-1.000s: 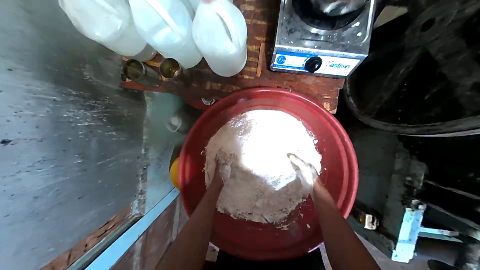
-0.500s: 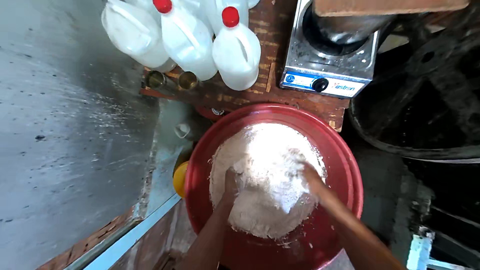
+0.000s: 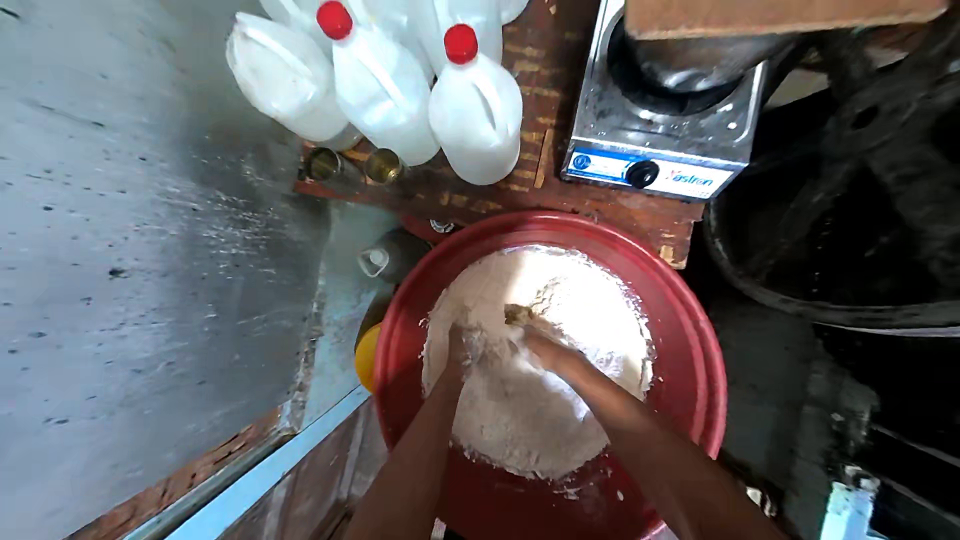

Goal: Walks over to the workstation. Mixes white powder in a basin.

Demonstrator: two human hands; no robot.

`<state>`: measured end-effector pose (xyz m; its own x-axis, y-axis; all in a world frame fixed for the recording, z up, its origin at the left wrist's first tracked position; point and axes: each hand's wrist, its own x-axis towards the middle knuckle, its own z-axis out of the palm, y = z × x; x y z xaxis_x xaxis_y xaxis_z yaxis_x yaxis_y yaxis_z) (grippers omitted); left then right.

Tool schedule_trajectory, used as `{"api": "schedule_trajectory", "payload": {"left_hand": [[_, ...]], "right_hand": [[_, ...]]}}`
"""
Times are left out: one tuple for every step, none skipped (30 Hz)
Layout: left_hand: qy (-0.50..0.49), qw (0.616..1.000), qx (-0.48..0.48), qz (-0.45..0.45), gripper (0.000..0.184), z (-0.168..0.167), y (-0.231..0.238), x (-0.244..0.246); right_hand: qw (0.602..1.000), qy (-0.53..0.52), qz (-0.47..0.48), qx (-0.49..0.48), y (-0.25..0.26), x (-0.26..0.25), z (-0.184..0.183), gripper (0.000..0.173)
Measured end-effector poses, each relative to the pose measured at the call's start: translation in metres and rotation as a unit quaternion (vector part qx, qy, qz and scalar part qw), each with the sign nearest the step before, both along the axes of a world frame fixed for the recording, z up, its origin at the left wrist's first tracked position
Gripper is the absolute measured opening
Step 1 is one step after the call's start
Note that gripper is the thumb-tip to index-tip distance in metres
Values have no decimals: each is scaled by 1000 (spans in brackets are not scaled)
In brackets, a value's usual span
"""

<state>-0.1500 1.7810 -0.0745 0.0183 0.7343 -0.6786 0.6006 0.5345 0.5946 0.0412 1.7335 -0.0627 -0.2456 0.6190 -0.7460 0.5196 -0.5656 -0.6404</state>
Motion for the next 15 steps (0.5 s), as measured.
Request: {"api": "schedule_trajectory", "payload": {"left_hand": [[17,1000,26,-5,47,4,-4,-13],[24,999,41,6,47,1,-8,-28],[25,999,40,19,48,-9,-16,-42],[23,999,19,37,49,-17,-30,-52],[9,998,-21,63,49,-21,-45,-53],[-4,996,-51,74,51,-28,-57,-48],[-26,993,-73,87,52,-33,-68,-38],[-46,989,-94,100,51,-33,-76,-23],[-60,988,-108,95,51,-37,-81,-8],[-65,989,-117,64,49,-39,-84,8],[-78,988,-128,34,49,-35,-84,25],[-102,986,-126,29,49,-32,-81,41],[-136,982,-121,49,48,-29,-77,55],[-176,973,-125,86,49,-26,-74,64],[-203,965,-124,107,50,-25,-72,65]], "right_hand": [[999,-16,-25,32,-15,15,17,43],[993,-36,-95,62,-27,36,23,43],[978,-56,-186,75,-34,62,16,42],[960,-72,-260,71,-38,87,5,42],[947,-79,-307,59,-39,106,-8,43],[939,-56,-338,35,-39,119,-15,46],[930,-31,-365,34,-34,121,-28,46],[925,-13,-377,39,-23,116,-43,42],[931,0,-364,1,-7,107,-40,39],[937,3,-345,-57,7,94,-24,39],[937,-1,-338,-93,8,80,-16,41],[934,-7,-343,-97,-3,64,-20,43],[936,-8,-343,-80,-23,49,-30,46],[935,-1,-350,-50,-43,35,-39,47],[935,5,-354,-29,-61,24,-39,48]]}}
